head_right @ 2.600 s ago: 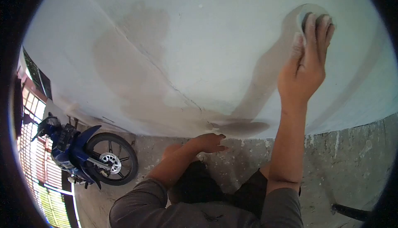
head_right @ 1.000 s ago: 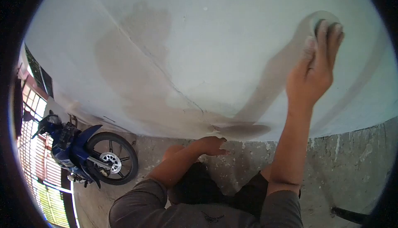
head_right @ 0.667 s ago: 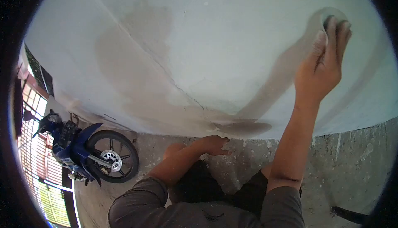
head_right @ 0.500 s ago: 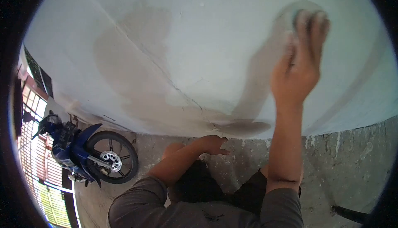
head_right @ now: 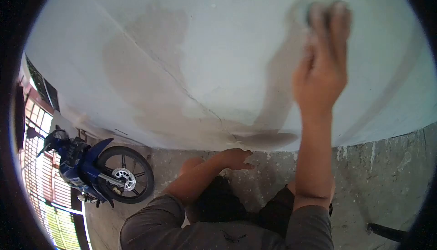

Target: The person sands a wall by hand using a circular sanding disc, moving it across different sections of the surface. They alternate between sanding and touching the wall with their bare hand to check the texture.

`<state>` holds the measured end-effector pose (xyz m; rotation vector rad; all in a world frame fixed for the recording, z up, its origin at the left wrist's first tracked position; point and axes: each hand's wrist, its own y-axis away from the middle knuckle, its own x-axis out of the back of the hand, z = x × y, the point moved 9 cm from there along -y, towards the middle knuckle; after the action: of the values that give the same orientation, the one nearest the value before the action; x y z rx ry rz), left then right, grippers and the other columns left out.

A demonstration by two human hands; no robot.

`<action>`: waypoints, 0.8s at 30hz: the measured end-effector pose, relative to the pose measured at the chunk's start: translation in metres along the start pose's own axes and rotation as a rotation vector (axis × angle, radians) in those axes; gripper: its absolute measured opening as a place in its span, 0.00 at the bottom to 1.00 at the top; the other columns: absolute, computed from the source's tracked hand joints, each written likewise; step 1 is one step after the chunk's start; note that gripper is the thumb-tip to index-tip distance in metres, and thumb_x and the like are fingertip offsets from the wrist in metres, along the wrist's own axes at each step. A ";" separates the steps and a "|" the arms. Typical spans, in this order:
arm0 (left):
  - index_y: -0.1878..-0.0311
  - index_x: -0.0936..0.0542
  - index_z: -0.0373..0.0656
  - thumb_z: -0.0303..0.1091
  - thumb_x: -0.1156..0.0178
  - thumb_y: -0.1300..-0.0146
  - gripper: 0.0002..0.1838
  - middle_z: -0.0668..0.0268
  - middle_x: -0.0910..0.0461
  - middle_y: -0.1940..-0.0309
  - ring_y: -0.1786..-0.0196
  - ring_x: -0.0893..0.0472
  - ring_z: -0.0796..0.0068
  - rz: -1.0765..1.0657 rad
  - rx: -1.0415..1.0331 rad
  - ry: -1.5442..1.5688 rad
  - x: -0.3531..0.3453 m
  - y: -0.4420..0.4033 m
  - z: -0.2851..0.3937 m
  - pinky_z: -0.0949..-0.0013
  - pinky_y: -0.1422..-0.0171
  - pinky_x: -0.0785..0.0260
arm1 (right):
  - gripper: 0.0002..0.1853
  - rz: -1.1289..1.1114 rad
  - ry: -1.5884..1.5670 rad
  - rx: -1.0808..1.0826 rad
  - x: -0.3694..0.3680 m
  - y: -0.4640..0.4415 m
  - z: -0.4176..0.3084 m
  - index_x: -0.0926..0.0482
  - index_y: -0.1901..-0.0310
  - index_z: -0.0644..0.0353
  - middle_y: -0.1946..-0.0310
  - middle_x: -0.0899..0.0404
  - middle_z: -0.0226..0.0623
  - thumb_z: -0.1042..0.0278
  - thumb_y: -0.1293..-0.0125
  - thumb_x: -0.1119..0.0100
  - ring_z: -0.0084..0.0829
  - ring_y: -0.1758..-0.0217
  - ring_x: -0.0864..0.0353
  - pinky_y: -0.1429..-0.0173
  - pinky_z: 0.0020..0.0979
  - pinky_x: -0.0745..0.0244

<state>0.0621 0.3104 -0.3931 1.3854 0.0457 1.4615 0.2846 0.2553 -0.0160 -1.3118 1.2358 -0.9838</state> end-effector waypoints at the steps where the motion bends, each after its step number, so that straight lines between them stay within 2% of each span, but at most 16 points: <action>1: 0.30 0.33 0.35 0.69 0.43 0.37 0.47 0.41 0.21 0.45 0.40 0.22 0.43 0.011 -0.012 0.011 0.001 0.001 0.002 0.50 0.35 0.31 | 0.19 0.000 -0.001 -0.004 0.005 -0.002 0.011 0.24 0.34 0.56 0.29 0.33 0.47 0.67 0.23 0.52 0.45 0.22 0.39 0.24 0.41 0.36; 4: 0.30 0.32 0.35 0.68 0.44 0.37 0.46 0.40 0.21 0.46 0.40 0.22 0.42 0.031 -0.022 0.006 -0.003 -0.003 0.001 0.50 0.35 0.31 | 0.20 0.089 0.034 -0.219 0.019 -0.003 0.045 0.26 0.33 0.60 0.29 0.32 0.47 0.66 0.22 0.53 0.45 0.23 0.38 0.24 0.42 0.36; 5: 0.31 0.32 0.35 0.68 0.44 0.36 0.46 0.40 0.21 0.46 0.40 0.22 0.42 0.034 -0.019 -0.022 -0.005 -0.005 0.001 0.50 0.35 0.31 | 0.20 0.085 0.036 -0.214 0.014 -0.001 0.043 0.26 0.33 0.60 0.29 0.32 0.47 0.66 0.22 0.53 0.45 0.23 0.38 0.24 0.42 0.36; 8: 0.31 0.33 0.34 0.68 0.44 0.36 0.46 0.41 0.21 0.45 0.40 0.22 0.42 -0.021 -0.006 -0.040 -0.003 -0.007 0.003 0.50 0.34 0.32 | 0.20 0.123 -0.009 0.023 0.000 0.006 0.007 0.27 0.32 0.61 0.29 0.33 0.46 0.67 0.22 0.52 0.47 0.22 0.40 0.23 0.43 0.37; 11: 0.31 0.32 0.35 0.68 0.44 0.37 0.46 0.42 0.21 0.44 0.39 0.22 0.42 -0.003 -0.008 -0.027 -0.001 -0.005 0.006 0.49 0.35 0.31 | 0.22 0.049 -0.007 0.038 0.000 0.005 0.015 0.29 0.31 0.60 0.27 0.35 0.47 0.69 0.25 0.49 0.48 0.22 0.41 0.22 0.48 0.41; 13: 0.31 0.32 0.35 0.68 0.43 0.37 0.46 0.42 0.21 0.44 0.40 0.22 0.43 0.013 -0.011 -0.023 -0.003 -0.002 0.005 0.50 0.35 0.31 | 0.22 0.069 0.019 -0.006 0.010 -0.001 0.033 0.28 0.31 0.59 0.28 0.34 0.46 0.68 0.24 0.50 0.49 0.22 0.40 0.23 0.47 0.40; 15: 0.31 0.32 0.36 0.67 0.43 0.37 0.45 0.43 0.21 0.45 0.40 0.22 0.43 0.033 -0.018 -0.016 -0.002 0.000 0.004 0.50 0.36 0.30 | 0.21 0.094 0.052 -0.165 0.018 -0.002 0.054 0.27 0.32 0.59 0.29 0.31 0.46 0.66 0.23 0.50 0.50 0.23 0.39 0.23 0.46 0.38; 20: 0.32 0.31 0.37 0.68 0.43 0.37 0.45 0.45 0.20 0.46 0.42 0.21 0.44 -0.031 0.054 -0.093 -0.001 -0.004 -0.007 0.49 0.38 0.29 | 0.21 0.094 -0.009 0.008 0.003 0.001 0.019 0.26 0.33 0.60 0.30 0.30 0.47 0.62 0.22 0.53 0.50 0.24 0.38 0.24 0.44 0.37; 24: 0.34 0.30 0.38 0.69 0.44 0.37 0.44 0.46 0.19 0.47 0.43 0.20 0.45 0.038 0.052 -0.086 0.002 0.001 -0.002 0.49 0.40 0.28 | 0.20 0.075 0.035 -0.072 0.017 -0.005 0.040 0.26 0.33 0.60 0.30 0.31 0.47 0.64 0.22 0.53 0.49 0.23 0.39 0.23 0.44 0.37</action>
<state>0.0604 0.3125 -0.3914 1.4976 0.0030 1.4388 0.3265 0.2438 -0.0176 -1.2987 1.3481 -0.9203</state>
